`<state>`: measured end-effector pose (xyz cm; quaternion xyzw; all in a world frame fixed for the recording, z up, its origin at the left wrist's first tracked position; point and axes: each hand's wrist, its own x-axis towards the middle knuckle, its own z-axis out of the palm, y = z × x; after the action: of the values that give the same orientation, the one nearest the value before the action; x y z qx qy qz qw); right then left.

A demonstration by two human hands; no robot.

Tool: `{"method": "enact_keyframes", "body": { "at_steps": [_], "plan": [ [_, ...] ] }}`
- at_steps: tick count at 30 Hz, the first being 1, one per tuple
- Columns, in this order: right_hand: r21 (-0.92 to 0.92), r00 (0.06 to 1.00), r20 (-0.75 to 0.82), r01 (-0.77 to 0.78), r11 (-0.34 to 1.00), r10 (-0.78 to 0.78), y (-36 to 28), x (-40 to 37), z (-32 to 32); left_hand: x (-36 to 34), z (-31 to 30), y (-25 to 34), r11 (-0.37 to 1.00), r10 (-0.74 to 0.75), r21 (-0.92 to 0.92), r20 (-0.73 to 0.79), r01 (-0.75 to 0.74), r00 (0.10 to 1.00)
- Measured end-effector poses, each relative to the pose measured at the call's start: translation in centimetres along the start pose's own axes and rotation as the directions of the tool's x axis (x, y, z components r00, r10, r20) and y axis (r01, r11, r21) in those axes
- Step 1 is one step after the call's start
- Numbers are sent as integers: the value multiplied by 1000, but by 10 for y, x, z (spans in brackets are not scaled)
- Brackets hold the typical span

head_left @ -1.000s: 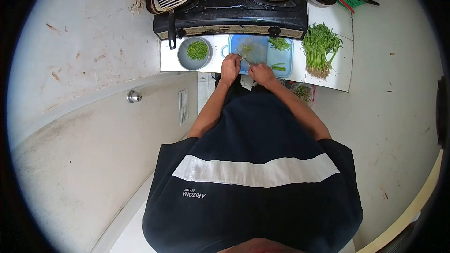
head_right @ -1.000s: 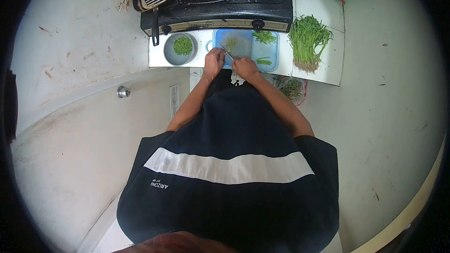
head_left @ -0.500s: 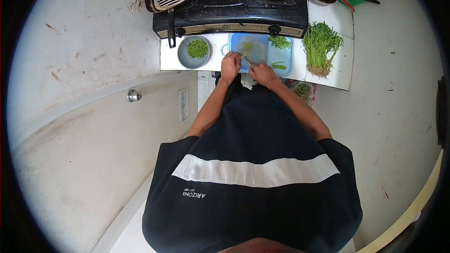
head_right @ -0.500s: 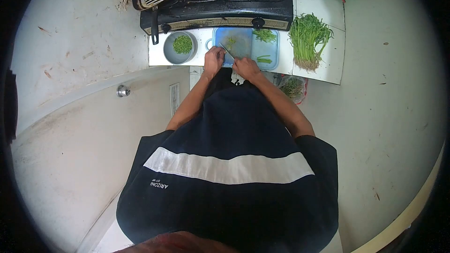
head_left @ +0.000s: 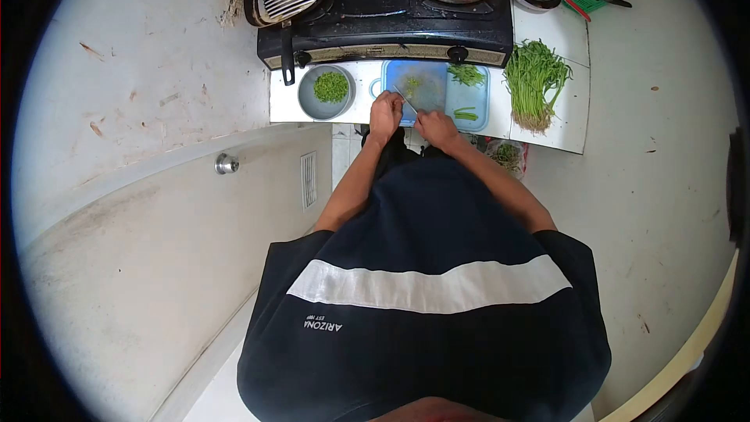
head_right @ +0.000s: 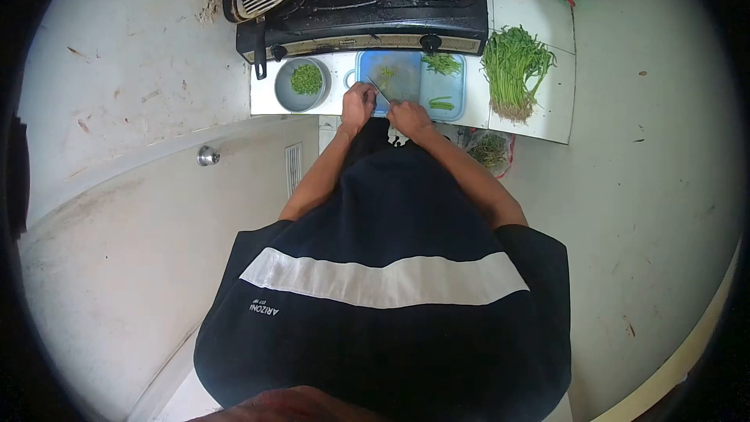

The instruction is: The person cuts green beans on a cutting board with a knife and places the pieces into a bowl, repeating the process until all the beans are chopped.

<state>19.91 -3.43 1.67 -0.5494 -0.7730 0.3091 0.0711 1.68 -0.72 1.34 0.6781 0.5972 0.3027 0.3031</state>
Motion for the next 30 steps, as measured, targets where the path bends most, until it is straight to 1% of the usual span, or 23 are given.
{"method": "enact_keyframes", "body": {
  "at_steps": [3,5,6,8,10,12,15,19,24,25,26,28,30],
  "plan": [
    [-23,999,23,-29,999,30,0,5,6,0,1,1,1000,-13,-7,-5,13,1000],
    [-56,999,-36,12,998,-14,2,15,13,1,1,2,1000,4,5,-12,-4,1000],
    [-55,999,-37,12,998,-14,1,14,10,1,1,1,1000,21,18,-21,-21,1000],
    [-58,1000,9,-14,998,14,-2,11,4,0,0,-1,1000,28,5,-20,-28,999],
    [-40,1000,-5,-21,999,21,2,3,1,3,1,-1,999,35,-13,-24,-35,999],
    [-20,1000,-10,-26,999,26,4,-2,-1,2,0,0,1000,-27,-12,4,27,1000],
    [-11,998,-21,-53,999,53,8,-1,-2,2,-3,3,1000,-26,-3,6,26,1000],
    [-25,1000,2,-3,1000,3,7,-3,-4,2,-2,0,1000,-21,-5,25,21,999],
    [-30,999,34,20,999,-19,11,-6,-3,-1,1,-2,999,-39,-7,-21,39,999],
    [-36,999,10,43,998,-43,11,-8,-2,0,1,-3,999,-40,-7,-23,40,999],
    [-43,998,-15,66,997,-66,11,-8,-1,0,1,-4,1000,-10,5,-27,11,1000],
    [-26,999,-10,52,998,-52,11,-6,1,0,1,-5,1000,19,17,-32,-19,999],
    [-10,999,-4,37,999,-37,11,-5,3,0,1,-4,1000,-21,-12,-25,21,999]
  ]
}}
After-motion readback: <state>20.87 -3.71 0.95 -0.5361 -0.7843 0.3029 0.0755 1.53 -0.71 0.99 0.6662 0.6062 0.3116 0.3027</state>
